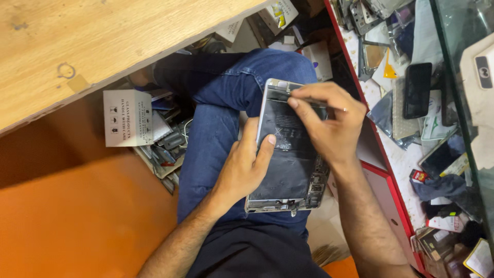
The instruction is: The person uses a plastic pry tool to separate and adjust internal components of a disassembled smartphone, then applies a liquid from a small bottle to the battery area and wipes it with the tool. The device remains open on the lap throughout.
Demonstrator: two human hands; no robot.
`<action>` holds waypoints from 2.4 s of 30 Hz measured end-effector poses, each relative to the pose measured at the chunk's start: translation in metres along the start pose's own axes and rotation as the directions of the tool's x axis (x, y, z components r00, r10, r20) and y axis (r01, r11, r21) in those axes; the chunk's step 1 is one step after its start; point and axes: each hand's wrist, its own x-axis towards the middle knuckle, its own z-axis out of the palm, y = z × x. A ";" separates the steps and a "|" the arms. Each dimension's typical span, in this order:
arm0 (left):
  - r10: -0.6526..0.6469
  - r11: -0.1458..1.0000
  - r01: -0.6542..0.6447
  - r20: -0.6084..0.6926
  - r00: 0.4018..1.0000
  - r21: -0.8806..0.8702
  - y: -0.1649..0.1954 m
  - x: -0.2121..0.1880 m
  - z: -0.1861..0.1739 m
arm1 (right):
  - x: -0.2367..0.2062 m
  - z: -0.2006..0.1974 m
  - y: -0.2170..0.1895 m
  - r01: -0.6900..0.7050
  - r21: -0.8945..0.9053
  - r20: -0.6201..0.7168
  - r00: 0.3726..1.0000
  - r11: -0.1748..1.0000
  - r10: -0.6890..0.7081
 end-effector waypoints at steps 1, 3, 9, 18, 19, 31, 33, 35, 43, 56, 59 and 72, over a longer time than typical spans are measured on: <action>-0.039 0.999 0.039 0.013 0.999 -0.004 0.000 -0.001 -0.001 | 0.004 0.000 0.001 -0.044 0.034 0.017 0.999 0.998 0.044; 0.044 0.999 -0.044 0.001 0.999 -0.005 0.001 -0.001 -0.003 | 0.011 -0.001 0.002 -0.035 0.015 0.048 0.998 0.999 0.034; 0.036 0.999 -0.036 0.011 0.999 0.019 0.003 0.000 -0.005 | 0.021 -0.006 -0.003 0.283 -0.147 0.168 0.951 0.948 -0.258; 0.008 0.997 -0.011 0.038 0.999 0.078 0.004 0.001 -0.006 | 0.034 0.001 0.002 0.166 -0.055 0.188 0.970 0.985 -0.153; 0.007 0.996 -0.011 0.052 0.999 0.084 0.004 0.003 -0.009 | 0.038 0.000 0.004 0.083 -0.015 0.193 0.978 0.996 -0.078; 0.080 0.990 -0.091 0.102 0.992 0.106 0.008 0.011 -0.021 | 0.060 -0.006 0.013 0.051 0.111 0.327 0.941 0.993 -0.085; 0.060 0.992 -0.071 0.105 0.993 0.104 0.009 0.011 -0.021 | 0.064 -0.007 0.013 -0.054 0.095 0.372 0.928 0.994 0.015; 0.051 0.992 -0.063 0.111 0.992 0.108 0.010 0.012 -0.021 | 0.070 -0.009 0.012 -0.081 0.072 0.400 0.916 0.994 0.045; 0.019 0.993 -0.032 0.117 0.993 0.114 0.012 0.013 -0.023 | 0.056 -0.007 0.001 0.210 -0.018 0.309 0.931 0.978 -0.194; 0.008 0.985 -0.032 0.142 0.990 0.170 0.017 0.012 -0.023 | 0.068 -0.017 0.014 0.018 -0.008 0.413 0.911 1.000 -0.013; 0.000 0.984 -0.028 0.159 0.987 0.174 0.016 0.012 -0.023 | 0.072 -0.017 0.015 0.091 0.015 0.419 0.903 0.996 -0.089; -0.030 0.977 -0.003 0.153 0.988 0.213 0.018 0.012 -0.022 | 0.023 -0.021 0.024 0.024 0.201 0.150 0.987 0.979 -0.054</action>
